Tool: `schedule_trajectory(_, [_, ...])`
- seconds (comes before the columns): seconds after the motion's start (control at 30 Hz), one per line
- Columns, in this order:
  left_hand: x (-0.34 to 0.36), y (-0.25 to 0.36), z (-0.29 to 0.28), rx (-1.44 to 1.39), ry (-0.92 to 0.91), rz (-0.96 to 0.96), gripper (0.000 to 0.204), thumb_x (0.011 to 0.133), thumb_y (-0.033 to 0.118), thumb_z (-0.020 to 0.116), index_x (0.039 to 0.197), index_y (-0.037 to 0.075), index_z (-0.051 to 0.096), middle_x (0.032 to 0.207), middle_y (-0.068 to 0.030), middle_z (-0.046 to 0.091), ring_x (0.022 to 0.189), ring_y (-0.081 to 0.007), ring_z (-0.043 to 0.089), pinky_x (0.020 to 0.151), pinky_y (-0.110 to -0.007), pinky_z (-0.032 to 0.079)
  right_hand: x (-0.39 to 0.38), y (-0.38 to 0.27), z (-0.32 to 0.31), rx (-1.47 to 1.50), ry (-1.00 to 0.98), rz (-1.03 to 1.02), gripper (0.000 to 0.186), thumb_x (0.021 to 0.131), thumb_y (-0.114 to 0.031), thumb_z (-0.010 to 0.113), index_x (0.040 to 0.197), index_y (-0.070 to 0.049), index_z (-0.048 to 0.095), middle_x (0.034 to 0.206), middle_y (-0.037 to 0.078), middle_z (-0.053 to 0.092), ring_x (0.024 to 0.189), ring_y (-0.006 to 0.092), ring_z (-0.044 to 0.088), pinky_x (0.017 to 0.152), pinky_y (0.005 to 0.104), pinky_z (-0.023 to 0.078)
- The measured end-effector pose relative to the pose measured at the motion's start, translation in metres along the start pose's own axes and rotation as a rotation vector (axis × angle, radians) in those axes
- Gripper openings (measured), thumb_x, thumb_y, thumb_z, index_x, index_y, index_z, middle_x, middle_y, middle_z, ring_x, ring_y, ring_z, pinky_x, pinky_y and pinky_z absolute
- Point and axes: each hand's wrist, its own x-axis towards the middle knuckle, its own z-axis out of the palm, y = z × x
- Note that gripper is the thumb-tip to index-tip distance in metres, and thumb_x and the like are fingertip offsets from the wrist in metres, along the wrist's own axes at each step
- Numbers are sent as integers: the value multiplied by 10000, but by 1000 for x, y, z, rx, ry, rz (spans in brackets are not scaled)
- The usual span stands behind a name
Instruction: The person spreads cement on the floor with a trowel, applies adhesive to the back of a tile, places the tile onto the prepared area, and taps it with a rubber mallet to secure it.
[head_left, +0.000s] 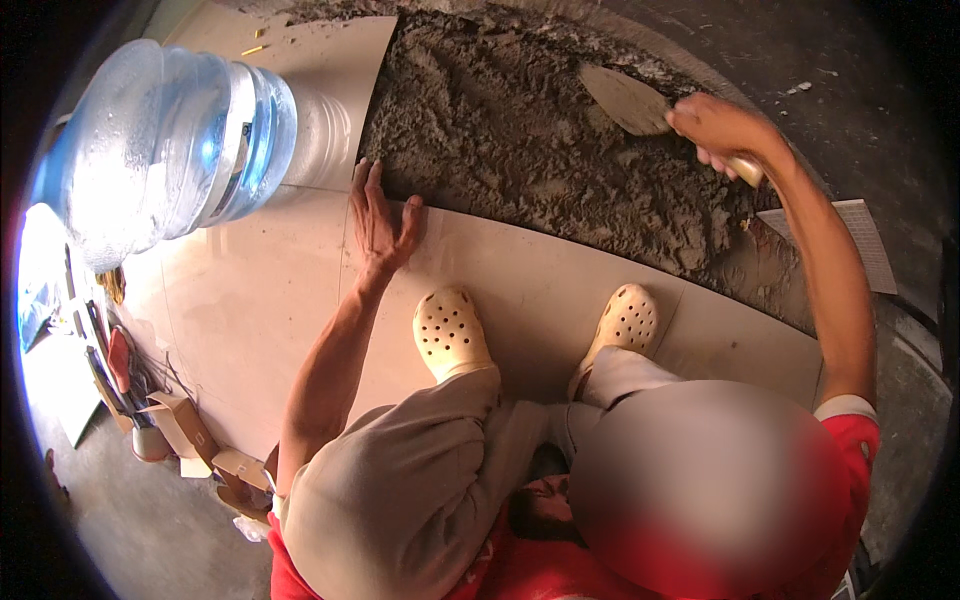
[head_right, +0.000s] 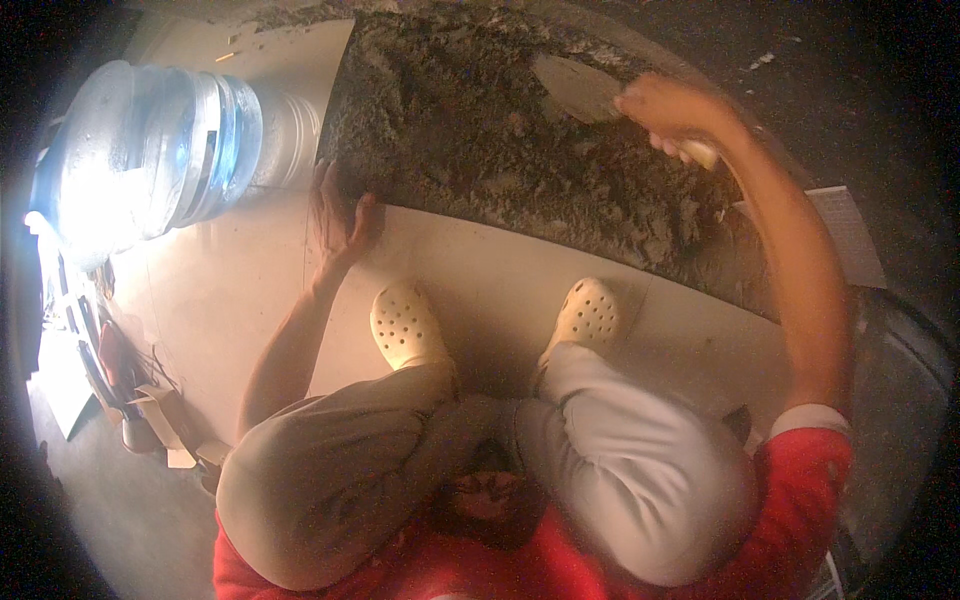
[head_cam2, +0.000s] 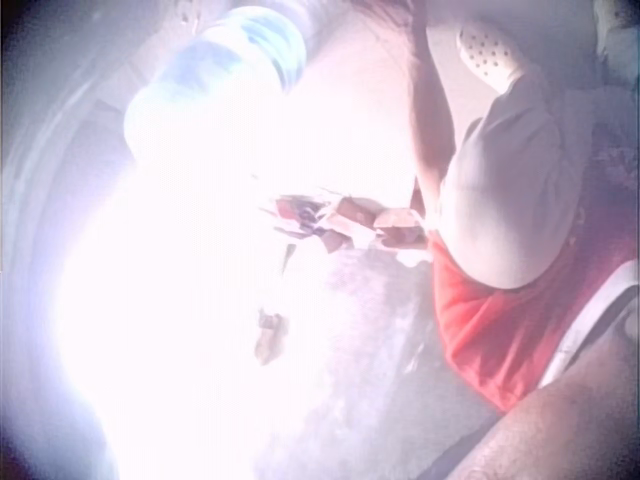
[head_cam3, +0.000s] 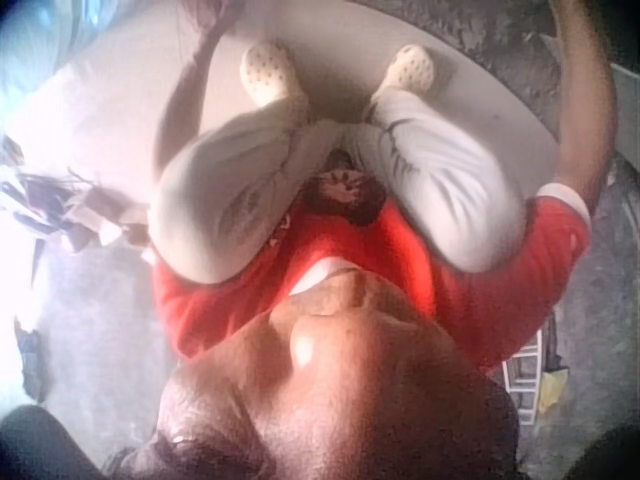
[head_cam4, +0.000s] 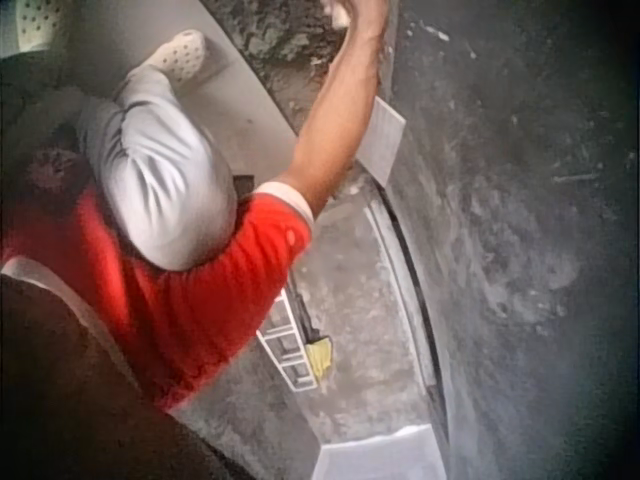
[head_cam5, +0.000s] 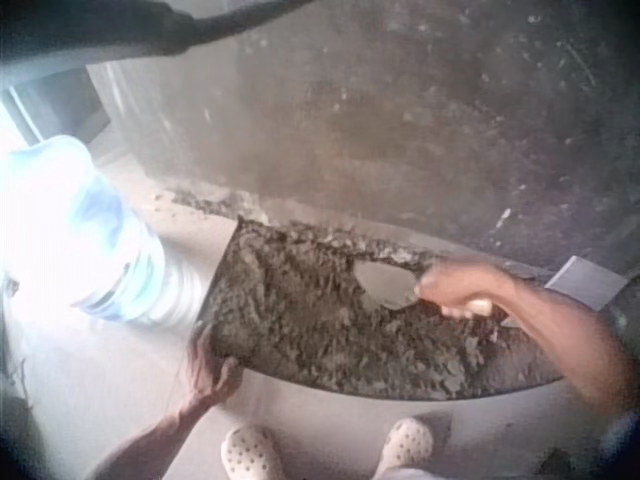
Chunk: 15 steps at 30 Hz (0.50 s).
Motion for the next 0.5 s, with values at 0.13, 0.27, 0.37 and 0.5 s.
schedule_trajectory(0.13, [-1,-5,0,-17,19,22,826,938,447,643,1542,-23,334,1587,-325,294,1455,-502,313,1199,-569,284,-19,12,-6,15,-66,130,368,1089,-372,436,1054,-27,558,619,99,589,394,176,555,329,352,447])
schedule_trajectory(0.27, [-3,-6,5,5,24,-16,809,936,409,652,1538,-29,336,1595,-309,295,1474,-484,294,1222,-561,256,-21,-16,-21,-26,-8,-1,378,1088,-375,436,1079,-18,561,632,88,589,399,168,548,335,347,447])
schedule_trajectory(0.37, [-2,-5,5,1,28,-8,798,941,400,651,1528,-45,346,1600,-305,300,1486,-482,277,1230,-562,245,8,-58,-19,85,28,-203,408,1089,-388,425,1095,-4,562,651,75,589,415,158,546,350,347,459])
schedule_trajectory(0.5, [-2,-5,2,-9,25,-19,811,934,412,647,1528,-51,348,1602,-301,307,1499,-472,269,1239,-557,234,35,-92,-14,-14,-5,-82,407,1092,-370,410,1039,2,566,640,77,584,418,171,557,362,365,469])
